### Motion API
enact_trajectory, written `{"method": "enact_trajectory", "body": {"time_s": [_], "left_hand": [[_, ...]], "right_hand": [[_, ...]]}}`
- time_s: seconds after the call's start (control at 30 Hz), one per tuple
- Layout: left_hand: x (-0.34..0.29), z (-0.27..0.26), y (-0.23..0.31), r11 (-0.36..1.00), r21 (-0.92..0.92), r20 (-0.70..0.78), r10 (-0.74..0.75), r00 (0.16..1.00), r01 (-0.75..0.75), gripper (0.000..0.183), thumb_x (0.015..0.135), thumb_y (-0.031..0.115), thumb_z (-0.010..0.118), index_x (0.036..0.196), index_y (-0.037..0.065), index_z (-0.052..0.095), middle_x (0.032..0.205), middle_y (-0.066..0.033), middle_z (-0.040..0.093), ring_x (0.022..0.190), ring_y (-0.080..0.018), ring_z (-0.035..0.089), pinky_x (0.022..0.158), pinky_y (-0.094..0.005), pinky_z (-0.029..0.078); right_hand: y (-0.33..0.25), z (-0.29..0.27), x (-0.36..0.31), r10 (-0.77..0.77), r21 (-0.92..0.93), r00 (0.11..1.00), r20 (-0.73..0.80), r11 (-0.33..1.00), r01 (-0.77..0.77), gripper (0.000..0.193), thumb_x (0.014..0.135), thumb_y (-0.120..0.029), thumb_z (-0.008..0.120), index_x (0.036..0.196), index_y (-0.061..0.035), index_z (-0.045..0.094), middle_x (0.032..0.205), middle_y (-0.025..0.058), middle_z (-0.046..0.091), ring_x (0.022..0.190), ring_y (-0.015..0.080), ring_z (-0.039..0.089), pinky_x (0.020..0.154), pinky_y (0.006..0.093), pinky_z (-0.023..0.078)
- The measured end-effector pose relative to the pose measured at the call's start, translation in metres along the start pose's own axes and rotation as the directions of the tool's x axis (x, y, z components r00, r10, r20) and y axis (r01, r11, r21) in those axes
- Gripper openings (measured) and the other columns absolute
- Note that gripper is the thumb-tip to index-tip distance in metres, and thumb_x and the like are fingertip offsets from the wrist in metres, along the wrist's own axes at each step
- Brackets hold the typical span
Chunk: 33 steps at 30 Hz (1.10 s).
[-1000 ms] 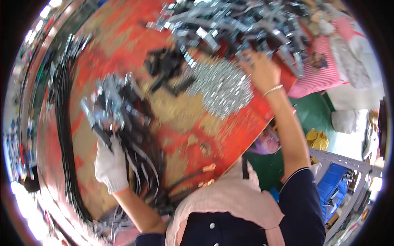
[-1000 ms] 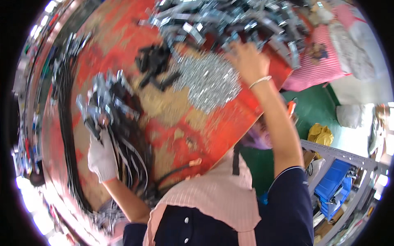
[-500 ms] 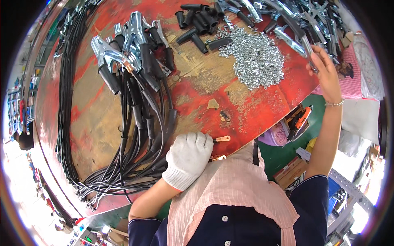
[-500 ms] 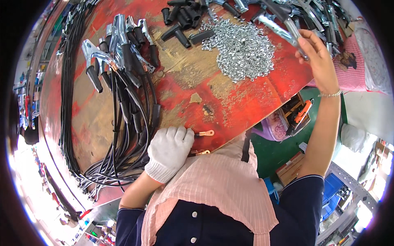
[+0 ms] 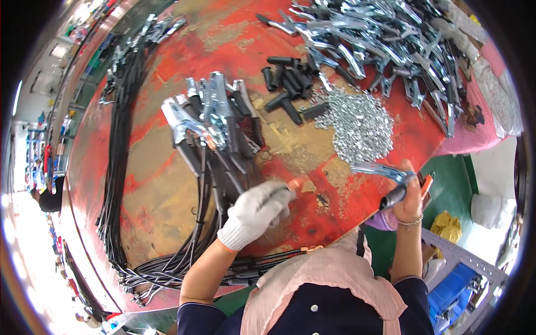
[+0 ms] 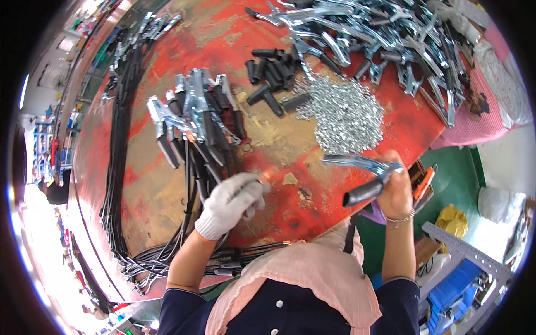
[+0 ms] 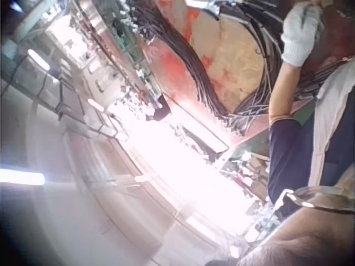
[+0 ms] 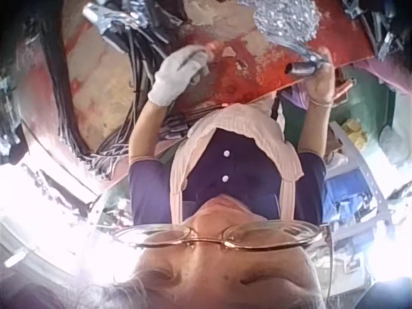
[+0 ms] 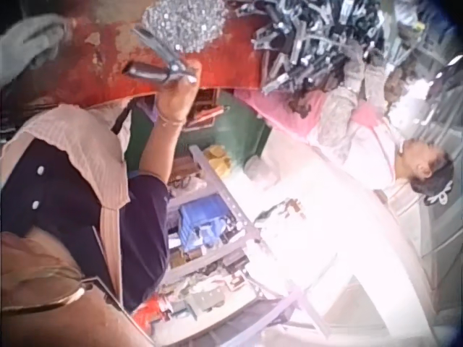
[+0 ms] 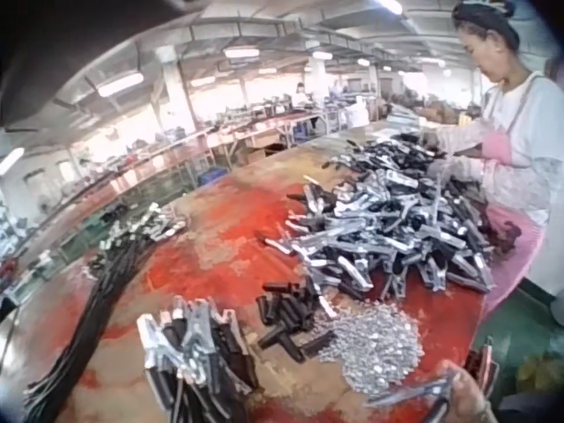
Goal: The recorder is seen assembling the clamp ends of jumper cables by sliding on protective rubber sleeves and attaching metal clips.
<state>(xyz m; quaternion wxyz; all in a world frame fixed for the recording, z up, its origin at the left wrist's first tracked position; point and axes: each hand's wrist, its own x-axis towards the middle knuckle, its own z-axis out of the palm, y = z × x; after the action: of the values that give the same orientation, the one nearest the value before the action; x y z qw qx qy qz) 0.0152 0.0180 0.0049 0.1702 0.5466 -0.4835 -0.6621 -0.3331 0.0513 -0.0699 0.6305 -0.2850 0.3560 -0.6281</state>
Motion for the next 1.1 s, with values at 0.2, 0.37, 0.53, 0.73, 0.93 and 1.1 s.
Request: {"method": "enact_trajectory", "body": {"time_s": [0.2,0.37,0.53,0.73,0.93,1.1], "left_hand": [[0.019,0.044,0.001,0.935,-0.354,-0.002,0.014,1.000,-0.014,0.025,0.099,0.015,0.052,0.116,-0.003,0.057,0.088,-0.0082,0.065,0.068,-0.0101,0.060,0.058,-0.0246,0.051],[0.025,0.055,0.012,1.000,-0.016,0.109,-0.018,0.994,0.020,0.021,0.097,0.016,0.055,0.107,-0.001,0.062,0.082,-0.0036,0.065,0.061,-0.0075,0.056,0.052,-0.0244,0.046],[0.030,0.054,0.004,0.997,0.071,0.157,-0.008,0.988,-0.003,0.022,0.094,0.018,0.060,0.107,0.000,0.063,0.078,-0.0016,0.064,0.064,-0.0063,0.056,0.057,-0.0239,0.045],[0.031,0.057,-0.012,0.996,0.006,0.109,0.089,0.990,-0.091,0.028,0.091,0.024,0.066,0.111,0.004,0.066,0.079,-0.0046,0.066,0.068,-0.0084,0.059,0.064,-0.0259,0.048],[0.028,0.061,0.011,0.996,0.066,0.080,0.060,0.995,-0.065,0.026,0.095,0.015,0.059,0.117,0.002,0.066,0.079,0.0005,0.062,0.068,-0.0048,0.055,0.062,-0.0230,0.045],[0.027,0.063,0.012,0.996,0.071,0.053,0.049,0.997,-0.053,0.026,0.095,0.015,0.058,0.117,0.003,0.067,0.080,0.0002,0.062,0.068,-0.0051,0.055,0.062,-0.0229,0.045]], "right_hand": [[0.006,0.033,0.007,-0.034,-0.100,0.999,-0.039,0.995,0.030,0.054,0.090,-0.034,0.069,0.124,0.0046,0.051,0.113,0.0163,0.065,0.104,0.0234,0.064,0.091,0.0366,0.049],[-0.009,0.055,0.002,-0.035,-0.304,0.999,0.025,0.952,0.041,0.063,0.086,-0.044,0.072,0.118,0.0059,0.051,0.105,0.0185,0.066,0.107,0.0347,0.065,0.095,0.0485,0.050],[-0.016,0.070,-0.005,-0.012,-0.307,0.990,0.142,0.950,0.056,0.058,0.084,-0.028,0.078,0.122,0.0057,0.051,0.109,0.0133,0.065,0.108,0.0269,0.065,0.091,0.0366,0.051],[-0.019,0.075,-0.008,-0.009,-0.331,0.989,0.151,0.942,0.059,0.056,0.082,-0.021,0.080,0.122,0.0068,0.051,0.107,0.0130,0.065,0.106,0.0239,0.065,0.088,0.0347,0.052],[-0.020,0.076,-0.014,-0.017,-0.419,0.989,0.149,0.904,0.079,0.056,0.082,-0.021,0.080,0.122,0.0068,0.052,0.106,0.0124,0.066,0.088,0.0147,0.065,0.079,0.0288,0.052],[-0.023,0.085,-0.014,-0.033,-0.436,0.990,0.138,0.895,0.091,0.055,0.082,-0.022,0.080,0.120,0.0059,0.052,0.108,0.0137,0.067,0.085,0.0124,0.064,0.077,0.0276,0.052]]}}
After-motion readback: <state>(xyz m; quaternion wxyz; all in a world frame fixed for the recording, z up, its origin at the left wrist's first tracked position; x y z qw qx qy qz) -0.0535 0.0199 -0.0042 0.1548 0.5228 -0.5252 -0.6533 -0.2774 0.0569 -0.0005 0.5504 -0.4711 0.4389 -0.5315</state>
